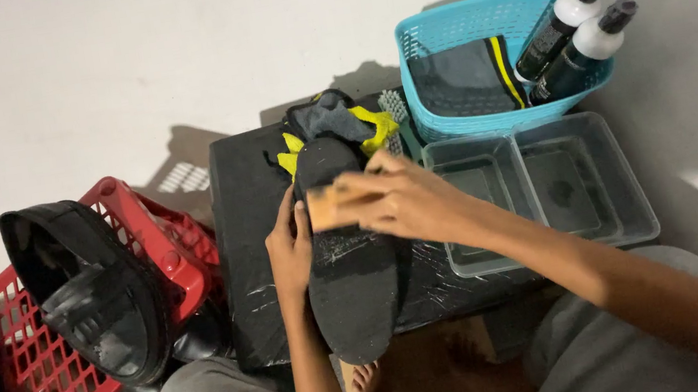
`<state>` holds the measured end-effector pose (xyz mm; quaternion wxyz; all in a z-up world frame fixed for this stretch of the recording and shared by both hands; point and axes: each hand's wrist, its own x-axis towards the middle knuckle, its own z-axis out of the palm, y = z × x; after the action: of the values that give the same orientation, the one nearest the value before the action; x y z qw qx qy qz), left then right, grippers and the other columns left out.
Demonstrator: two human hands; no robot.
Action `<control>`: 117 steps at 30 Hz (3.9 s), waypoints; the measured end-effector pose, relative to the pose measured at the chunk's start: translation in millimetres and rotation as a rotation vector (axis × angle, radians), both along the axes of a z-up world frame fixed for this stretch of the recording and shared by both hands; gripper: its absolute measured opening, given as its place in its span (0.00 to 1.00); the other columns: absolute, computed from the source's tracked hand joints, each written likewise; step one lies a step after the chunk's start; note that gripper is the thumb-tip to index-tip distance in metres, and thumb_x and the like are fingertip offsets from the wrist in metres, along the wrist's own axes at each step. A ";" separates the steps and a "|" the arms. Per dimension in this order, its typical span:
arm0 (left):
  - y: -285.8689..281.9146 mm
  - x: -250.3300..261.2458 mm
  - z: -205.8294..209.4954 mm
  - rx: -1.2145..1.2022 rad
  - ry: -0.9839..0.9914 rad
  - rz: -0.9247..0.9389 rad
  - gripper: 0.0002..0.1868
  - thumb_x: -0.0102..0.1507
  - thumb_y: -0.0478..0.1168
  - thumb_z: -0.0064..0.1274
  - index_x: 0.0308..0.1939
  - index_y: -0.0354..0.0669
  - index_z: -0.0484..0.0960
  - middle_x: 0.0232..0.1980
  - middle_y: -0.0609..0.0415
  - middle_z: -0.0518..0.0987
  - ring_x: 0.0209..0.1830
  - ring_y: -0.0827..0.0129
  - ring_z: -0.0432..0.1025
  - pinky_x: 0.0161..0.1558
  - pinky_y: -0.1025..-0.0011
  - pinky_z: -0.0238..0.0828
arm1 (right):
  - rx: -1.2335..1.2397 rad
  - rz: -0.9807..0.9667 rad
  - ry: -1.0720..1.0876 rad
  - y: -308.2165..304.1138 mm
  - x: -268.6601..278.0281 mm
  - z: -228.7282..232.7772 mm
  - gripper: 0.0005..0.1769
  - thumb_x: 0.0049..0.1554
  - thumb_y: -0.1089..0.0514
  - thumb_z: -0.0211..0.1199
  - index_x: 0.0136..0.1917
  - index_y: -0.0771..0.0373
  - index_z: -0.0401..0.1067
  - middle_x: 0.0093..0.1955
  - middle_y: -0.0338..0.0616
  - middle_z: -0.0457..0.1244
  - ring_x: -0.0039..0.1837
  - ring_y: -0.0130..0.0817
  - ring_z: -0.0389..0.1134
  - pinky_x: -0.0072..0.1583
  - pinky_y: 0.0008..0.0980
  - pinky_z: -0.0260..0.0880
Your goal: The person scrubs the sole of a black shoe with a small brush, then switches to a larger brush to continue scrubbing the same shoe. The person holds the shoe with one hand and brushes with the other, working on the sole surface.
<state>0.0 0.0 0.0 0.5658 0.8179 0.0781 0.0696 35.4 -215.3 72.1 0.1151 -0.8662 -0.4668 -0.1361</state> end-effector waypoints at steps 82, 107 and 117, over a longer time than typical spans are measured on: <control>-2.3 -5.7 25.1 0.008 0.015 -0.039 0.26 0.73 0.49 0.38 0.72 0.43 0.70 0.58 0.30 0.79 0.61 0.37 0.72 0.59 0.43 0.72 | -0.025 0.013 0.143 -3.6 6.4 -7.5 0.15 0.56 0.44 0.65 0.57 0.41 0.81 0.65 0.38 0.68 0.60 0.41 0.63 0.52 0.37 0.74; 4.3 -6.1 18.9 -0.032 -0.027 -0.061 0.25 0.73 0.47 0.39 0.72 0.40 0.70 0.61 0.32 0.78 0.63 0.39 0.71 0.61 0.45 0.70 | -0.077 -0.056 0.356 -12.9 2.6 19.2 0.18 0.54 0.47 0.68 0.58 0.44 0.80 0.64 0.45 0.68 0.59 0.48 0.66 0.54 0.39 0.75; 5.7 -5.0 17.0 -0.015 0.005 -0.077 0.26 0.73 0.47 0.37 0.73 0.39 0.69 0.61 0.32 0.78 0.62 0.40 0.72 0.60 0.46 0.71 | -0.023 -0.092 0.569 -21.0 5.9 19.7 0.22 0.54 0.48 0.69 0.63 0.44 0.78 0.69 0.43 0.66 0.60 0.48 0.65 0.55 0.43 0.73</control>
<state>-5.0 5.7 17.0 0.5740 0.8162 0.0485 0.0450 41.3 -236.3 91.8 0.2256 -0.8910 -0.3775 0.1128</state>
